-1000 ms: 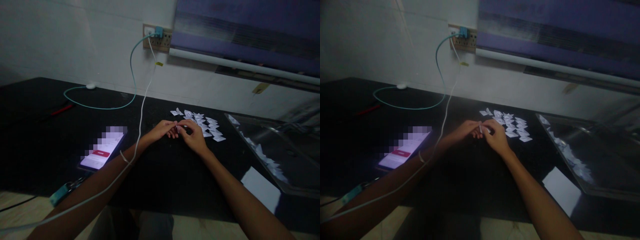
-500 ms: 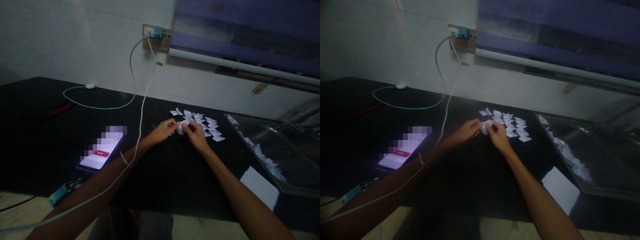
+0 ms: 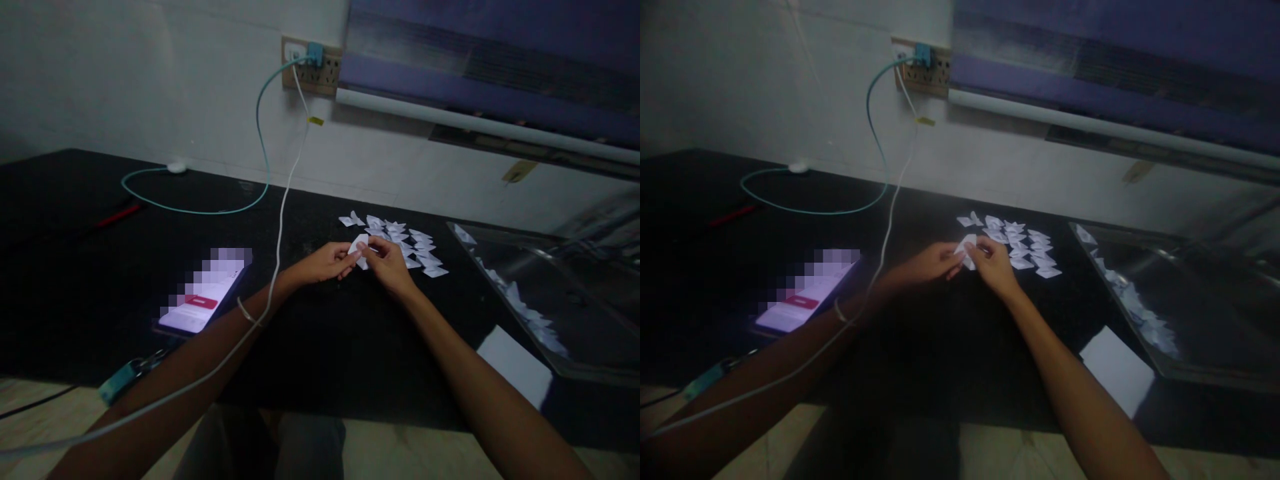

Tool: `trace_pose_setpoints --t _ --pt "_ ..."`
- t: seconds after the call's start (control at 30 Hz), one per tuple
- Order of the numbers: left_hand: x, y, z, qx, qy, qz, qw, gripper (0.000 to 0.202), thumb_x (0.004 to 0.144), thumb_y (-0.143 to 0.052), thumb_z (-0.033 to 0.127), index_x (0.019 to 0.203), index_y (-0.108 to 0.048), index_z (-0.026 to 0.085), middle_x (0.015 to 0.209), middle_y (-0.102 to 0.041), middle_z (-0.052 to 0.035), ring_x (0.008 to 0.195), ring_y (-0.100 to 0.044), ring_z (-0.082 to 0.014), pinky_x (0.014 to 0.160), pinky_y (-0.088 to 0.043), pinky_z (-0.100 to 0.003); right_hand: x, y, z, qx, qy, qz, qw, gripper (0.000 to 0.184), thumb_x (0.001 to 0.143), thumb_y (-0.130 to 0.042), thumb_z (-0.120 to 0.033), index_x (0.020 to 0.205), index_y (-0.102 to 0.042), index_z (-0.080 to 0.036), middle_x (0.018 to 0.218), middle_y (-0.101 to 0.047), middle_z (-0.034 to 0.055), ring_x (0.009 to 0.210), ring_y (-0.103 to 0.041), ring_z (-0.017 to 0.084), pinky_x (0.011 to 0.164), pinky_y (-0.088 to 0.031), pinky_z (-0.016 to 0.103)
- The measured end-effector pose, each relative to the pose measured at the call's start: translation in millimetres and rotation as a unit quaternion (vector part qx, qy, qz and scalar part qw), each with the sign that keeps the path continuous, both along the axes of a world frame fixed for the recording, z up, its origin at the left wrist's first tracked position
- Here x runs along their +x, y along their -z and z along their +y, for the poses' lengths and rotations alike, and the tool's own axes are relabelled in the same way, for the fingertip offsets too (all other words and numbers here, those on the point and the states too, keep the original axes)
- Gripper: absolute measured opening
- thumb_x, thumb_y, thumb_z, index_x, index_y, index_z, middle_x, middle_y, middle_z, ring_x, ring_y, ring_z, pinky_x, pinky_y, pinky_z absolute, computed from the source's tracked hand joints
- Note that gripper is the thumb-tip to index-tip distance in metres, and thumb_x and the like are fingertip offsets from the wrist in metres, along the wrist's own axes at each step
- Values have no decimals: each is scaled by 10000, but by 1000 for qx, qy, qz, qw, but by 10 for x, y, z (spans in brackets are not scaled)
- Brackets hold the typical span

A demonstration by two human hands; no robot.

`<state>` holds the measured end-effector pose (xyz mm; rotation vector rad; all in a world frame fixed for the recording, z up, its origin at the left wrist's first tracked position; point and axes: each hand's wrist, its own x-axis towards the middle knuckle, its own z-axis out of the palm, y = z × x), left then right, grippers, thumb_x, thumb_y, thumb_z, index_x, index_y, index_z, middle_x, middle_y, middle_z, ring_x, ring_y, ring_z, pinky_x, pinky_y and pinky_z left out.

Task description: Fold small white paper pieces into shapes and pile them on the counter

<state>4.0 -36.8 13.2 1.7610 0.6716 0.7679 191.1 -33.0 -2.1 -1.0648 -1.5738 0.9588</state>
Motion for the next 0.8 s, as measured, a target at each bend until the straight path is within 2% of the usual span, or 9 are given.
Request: trace_pose_setpoints --t 0.1,0.17,0.27,0.4,0.47,0.57,0.8 --pt "-1 19 19 16 -21 0 1000 369 1037 -469 413 765 -537 173 594 -522 34 509 -471 -78 529 -362 -221 21 22 38 24 34 -7 999 377 904 -647 -565 803 -686 -204 707 -618 0 636 -548 153 577 -446 282" --pt "2 42 61 21 -49 -8 999 383 1043 -460 390 736 -533 175 568 -517 33 500 -469 -78 539 -371 -224 23 22 47 52 62 -14 997 381 935 -601 -568 866 -705 -209 769 -663 19 699 -599 175 623 -498 305" --pt "3 72 133 5 -103 -34 994 387 1044 -467 395 739 -549 172 570 -525 31 498 -487 -76 527 -378 -217 -3 1 11 105 97 -52 988 352 949 -599 -536 1012 -730 -216 998 -737 75 885 -674 224 733 -566 365" --pt "-1 84 169 -2 -149 -42 988 386 1043 -479 394 757 -588 158 570 -532 32 488 -490 -70 511 -374 -209 -80 -7 -83 194 111 -140 965 321 978 -597 -423 1221 -708 -247 1247 -718 107 1104 -668 259 920 -573 461" --pt "-3 91 166 -3 -139 -33 990 350 1023 -524 372 764 -604 151 581 -545 30 500 -501 -71 520 -380 -207 -111 4 -109 224 101 -169 954 314 986 -591 -358 1260 -701 -251 1249 -725 106 1139 -667 263 988 -551 492" --pt "-6 112 165 -7 -115 -15 993 302 983 -597 355 764 -609 146 600 -563 29 515 -519 -74 524 -378 -206 -131 19 -114 232 98 -173 952 299 974 -602 -289 1246 -715 -241 1217 -745 102 1132 -682 265 998 -555 499" --pt "-17 105 180 -8 -63 -50 997 308 1005 -546 328 765 -603 144 612 -576 21 545 -539 -78 568 -419 -211 -132 18 -127 233 117 -164 951 320 942 -627 -248 1250 -715 -246 1265 -732 105 1168 -678 276 977 -579 524"
